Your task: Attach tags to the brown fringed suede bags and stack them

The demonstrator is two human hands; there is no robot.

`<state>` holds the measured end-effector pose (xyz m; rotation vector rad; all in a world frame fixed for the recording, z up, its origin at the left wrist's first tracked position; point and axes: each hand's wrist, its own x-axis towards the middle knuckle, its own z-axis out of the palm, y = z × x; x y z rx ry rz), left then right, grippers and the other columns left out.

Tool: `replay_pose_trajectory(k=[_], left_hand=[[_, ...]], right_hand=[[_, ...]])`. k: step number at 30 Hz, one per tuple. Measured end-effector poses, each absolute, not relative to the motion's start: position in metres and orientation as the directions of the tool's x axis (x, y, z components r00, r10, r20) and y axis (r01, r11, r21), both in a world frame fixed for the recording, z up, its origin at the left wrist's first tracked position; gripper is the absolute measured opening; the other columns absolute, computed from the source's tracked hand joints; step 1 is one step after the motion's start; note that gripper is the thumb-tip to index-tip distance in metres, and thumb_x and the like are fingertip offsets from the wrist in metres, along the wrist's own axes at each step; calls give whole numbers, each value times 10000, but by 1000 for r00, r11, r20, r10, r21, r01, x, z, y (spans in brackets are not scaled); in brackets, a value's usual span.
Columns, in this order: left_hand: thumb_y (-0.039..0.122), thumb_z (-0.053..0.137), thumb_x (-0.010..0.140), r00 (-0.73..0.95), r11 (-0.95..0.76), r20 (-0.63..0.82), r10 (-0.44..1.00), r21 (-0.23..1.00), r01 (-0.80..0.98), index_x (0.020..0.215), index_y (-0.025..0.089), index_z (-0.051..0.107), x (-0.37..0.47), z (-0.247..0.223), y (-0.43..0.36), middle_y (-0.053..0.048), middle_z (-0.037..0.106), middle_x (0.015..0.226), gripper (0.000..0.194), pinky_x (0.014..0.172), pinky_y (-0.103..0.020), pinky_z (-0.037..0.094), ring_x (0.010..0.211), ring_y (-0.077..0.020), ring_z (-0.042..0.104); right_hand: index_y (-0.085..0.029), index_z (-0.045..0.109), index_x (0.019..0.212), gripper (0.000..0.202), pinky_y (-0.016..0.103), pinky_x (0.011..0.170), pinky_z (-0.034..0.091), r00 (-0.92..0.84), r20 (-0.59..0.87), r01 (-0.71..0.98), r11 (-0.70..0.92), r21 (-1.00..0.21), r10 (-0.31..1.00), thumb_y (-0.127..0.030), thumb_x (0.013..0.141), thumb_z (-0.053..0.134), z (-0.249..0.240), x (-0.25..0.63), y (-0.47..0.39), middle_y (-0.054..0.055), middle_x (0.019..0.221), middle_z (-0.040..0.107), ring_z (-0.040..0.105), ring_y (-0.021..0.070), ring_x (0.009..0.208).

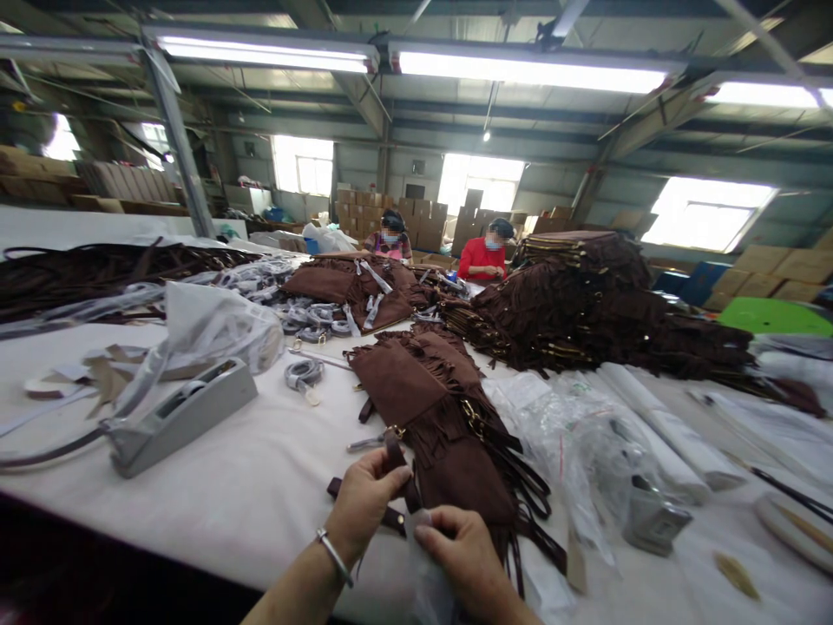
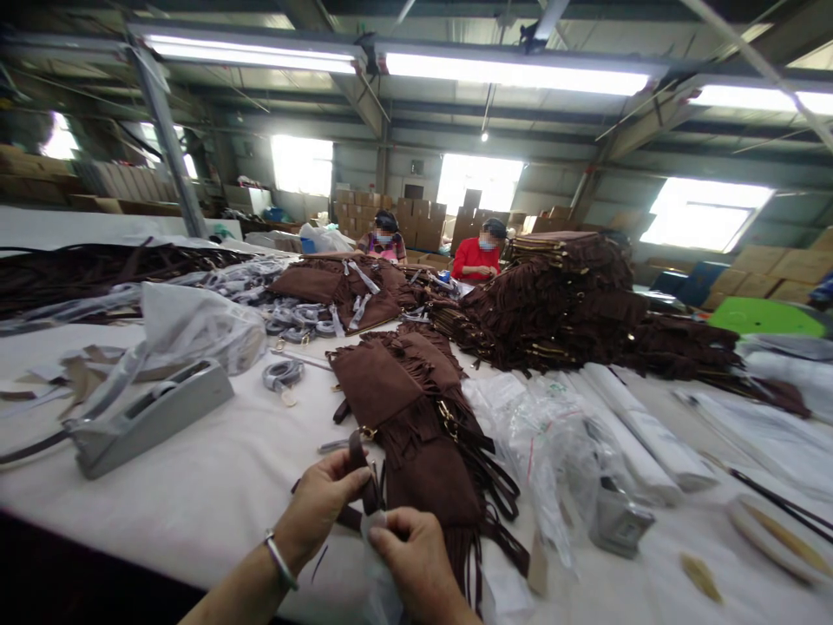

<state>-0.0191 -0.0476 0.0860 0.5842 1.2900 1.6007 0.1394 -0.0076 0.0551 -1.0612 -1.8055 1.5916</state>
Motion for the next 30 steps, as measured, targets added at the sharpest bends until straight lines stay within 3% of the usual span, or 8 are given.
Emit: replay_pose_trajectory(k=[11, 23, 30], left_hand=[[286, 802, 645, -417, 26, -150, 896, 957, -288, 974, 144, 699, -19, 75, -52, -46, 710, 815, 373, 694, -267, 509, 756, -192, 638], [291, 802, 658, -415, -24, -117, 902, 948, -319, 981, 130, 681, -19, 64, -58, -69, 697, 888, 381, 761, -291, 496, 801, -191, 617], [299, 802, 637, -310, 38, -136, 941, 952, -302, 876, 136, 690, -17, 59, -58, -39, 686, 819, 310, 692, -256, 460, 755, -164, 590]], right_hand=[[-160, 775, 822, 258, 259, 607, 393, -539, -200, 208, -101, -973, 818, -379, 715, 691, 48, 140, -7, 55, 761, 728, 597, 199, 694], [-159, 752, 911, 308, 318, 764, 452, -584, -154, 130, -96, -987, 797, -394, 716, 714, 55, 135, -12, 81, 895, 744, 631, 271, 875], [-130, 741, 907, 330, 302, 738, 471, -554, -148, 33, -156, -987, 819, -392, 707, 728, 53, 129, -11, 90, 864, 742, 639, 240, 823]])
